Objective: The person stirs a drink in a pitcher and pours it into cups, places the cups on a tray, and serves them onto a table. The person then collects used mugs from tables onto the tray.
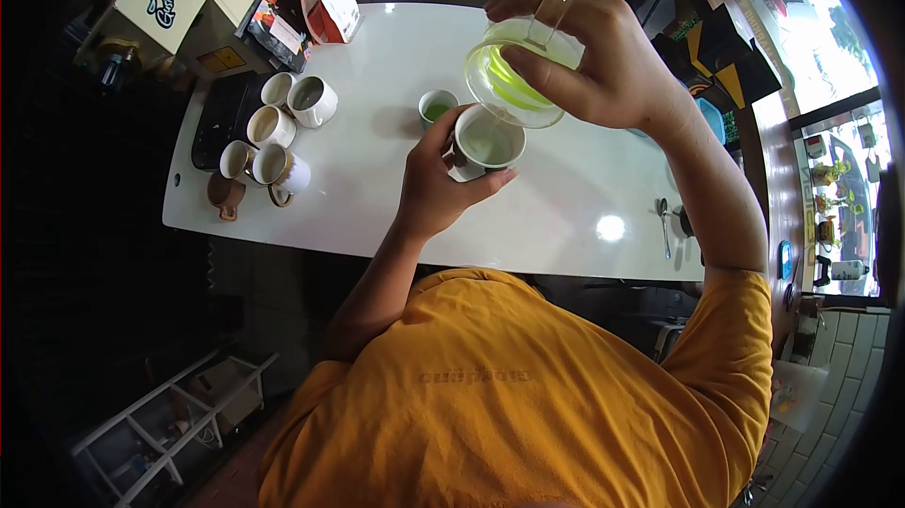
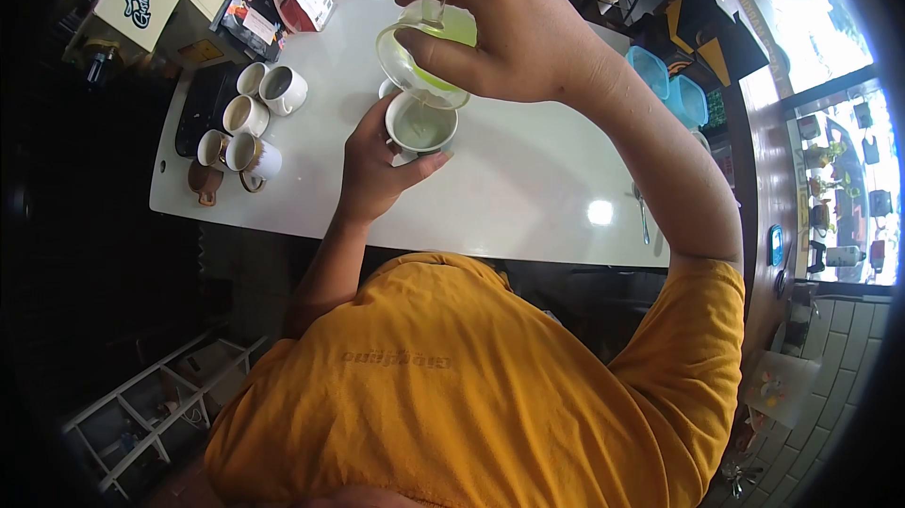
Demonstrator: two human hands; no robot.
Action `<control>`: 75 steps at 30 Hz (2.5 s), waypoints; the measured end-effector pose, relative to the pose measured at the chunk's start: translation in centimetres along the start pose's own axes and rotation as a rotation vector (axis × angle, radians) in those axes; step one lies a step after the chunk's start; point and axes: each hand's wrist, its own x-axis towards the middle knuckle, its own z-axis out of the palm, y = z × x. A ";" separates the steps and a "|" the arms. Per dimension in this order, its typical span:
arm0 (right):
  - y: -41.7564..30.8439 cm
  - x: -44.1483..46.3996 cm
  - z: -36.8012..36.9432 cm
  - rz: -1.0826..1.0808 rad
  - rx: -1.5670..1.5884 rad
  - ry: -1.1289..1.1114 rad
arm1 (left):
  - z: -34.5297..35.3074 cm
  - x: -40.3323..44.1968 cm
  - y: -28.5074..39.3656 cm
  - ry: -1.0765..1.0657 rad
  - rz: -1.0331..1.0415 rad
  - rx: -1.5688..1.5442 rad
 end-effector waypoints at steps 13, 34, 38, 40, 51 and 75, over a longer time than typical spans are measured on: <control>-0.1 -0.1 -0.1 -0.003 -0.020 0.006 | 0.1 -0.1 0.4 0.019 0.011 0.038; -1.5 0.8 -0.1 0.005 -0.048 -0.005 | -1.1 -0.7 0.8 0.003 0.009 0.029; -1.9 1.3 0.2 0.004 -0.046 0.001 | -1.7 -0.9 0.9 0.001 0.007 0.018; -2.0 1.5 0.3 -0.005 -0.040 -0.013 | -2.1 -1.1 0.8 0.003 0.018 0.014; -3.4 3.1 1.1 -0.030 -0.021 -0.010 | -3.9 -2.3 0.9 0.076 0.045 -0.028; -7.4 4.3 2.2 0.029 -0.031 0.017 | -6.9 -5.4 2.4 -0.014 -0.015 -0.011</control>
